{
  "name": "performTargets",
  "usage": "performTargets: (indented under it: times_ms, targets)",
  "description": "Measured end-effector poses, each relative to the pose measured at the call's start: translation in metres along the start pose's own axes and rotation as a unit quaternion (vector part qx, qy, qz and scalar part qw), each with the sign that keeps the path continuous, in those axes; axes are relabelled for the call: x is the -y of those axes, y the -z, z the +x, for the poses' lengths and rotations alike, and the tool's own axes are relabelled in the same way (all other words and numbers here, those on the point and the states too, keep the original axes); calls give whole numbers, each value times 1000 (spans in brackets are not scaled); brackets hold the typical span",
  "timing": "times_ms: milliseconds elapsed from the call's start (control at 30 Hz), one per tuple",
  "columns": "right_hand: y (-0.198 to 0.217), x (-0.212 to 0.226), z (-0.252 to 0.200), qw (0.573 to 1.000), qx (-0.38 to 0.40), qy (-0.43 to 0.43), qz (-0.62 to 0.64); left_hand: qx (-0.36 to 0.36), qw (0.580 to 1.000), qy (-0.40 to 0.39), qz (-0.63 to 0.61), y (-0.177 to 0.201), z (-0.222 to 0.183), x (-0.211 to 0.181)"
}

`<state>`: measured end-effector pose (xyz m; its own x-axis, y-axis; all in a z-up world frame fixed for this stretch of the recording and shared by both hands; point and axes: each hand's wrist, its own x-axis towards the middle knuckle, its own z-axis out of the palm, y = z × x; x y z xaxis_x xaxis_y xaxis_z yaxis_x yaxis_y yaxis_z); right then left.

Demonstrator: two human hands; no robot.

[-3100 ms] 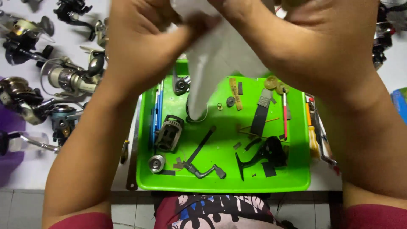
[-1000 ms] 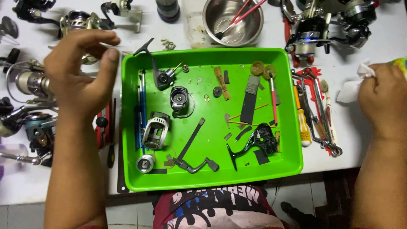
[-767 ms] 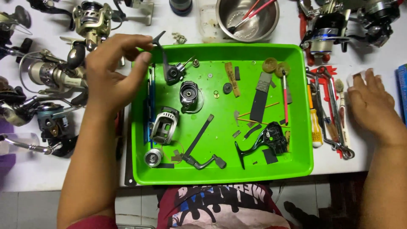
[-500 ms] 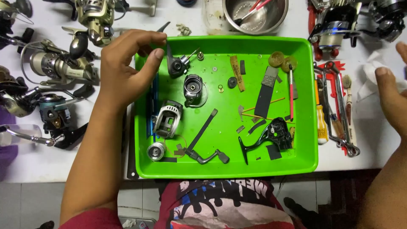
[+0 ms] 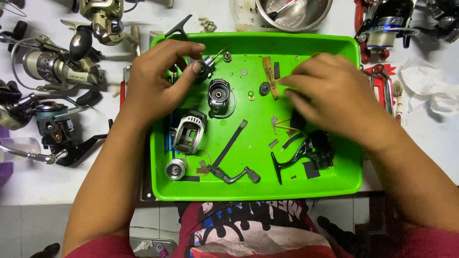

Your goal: Disassembling and cleaning internal components of a fishing reel using a brush and screwdriver.

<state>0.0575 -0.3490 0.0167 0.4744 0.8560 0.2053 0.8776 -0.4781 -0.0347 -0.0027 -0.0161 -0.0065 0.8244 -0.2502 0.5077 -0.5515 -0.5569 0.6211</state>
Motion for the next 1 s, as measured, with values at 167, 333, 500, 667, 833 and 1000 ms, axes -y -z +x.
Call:
performTargets:
  times_ms: [167, 333, 500, 667, 833, 1000]
  targets:
    - [-18, 8, 29, 997, 76, 2, 7, 3, 1000, -18, 11, -2, -2, 3]
    - [-25, 5, 37, 995, 96, 13, -23, 7, 1000, -21, 9, 0, -2, 2]
    - [-31, 0, 32, 997, 64, 28, -41, 7, 1000, -21, 3, 0, -2, 1]
    - [-12, -13, 17, 994, 98, -21, -51, -5, 1000, 10, -28, 1, -1, -2]
    - [-6, -9, 17, 973, 207, -99, -8, -11, 999, 20, -32, 1, 0, -2]
    - [-13, -3, 29, 996, 92, -5, 9, -26, 999, 18, -32, 0, -1, -1]
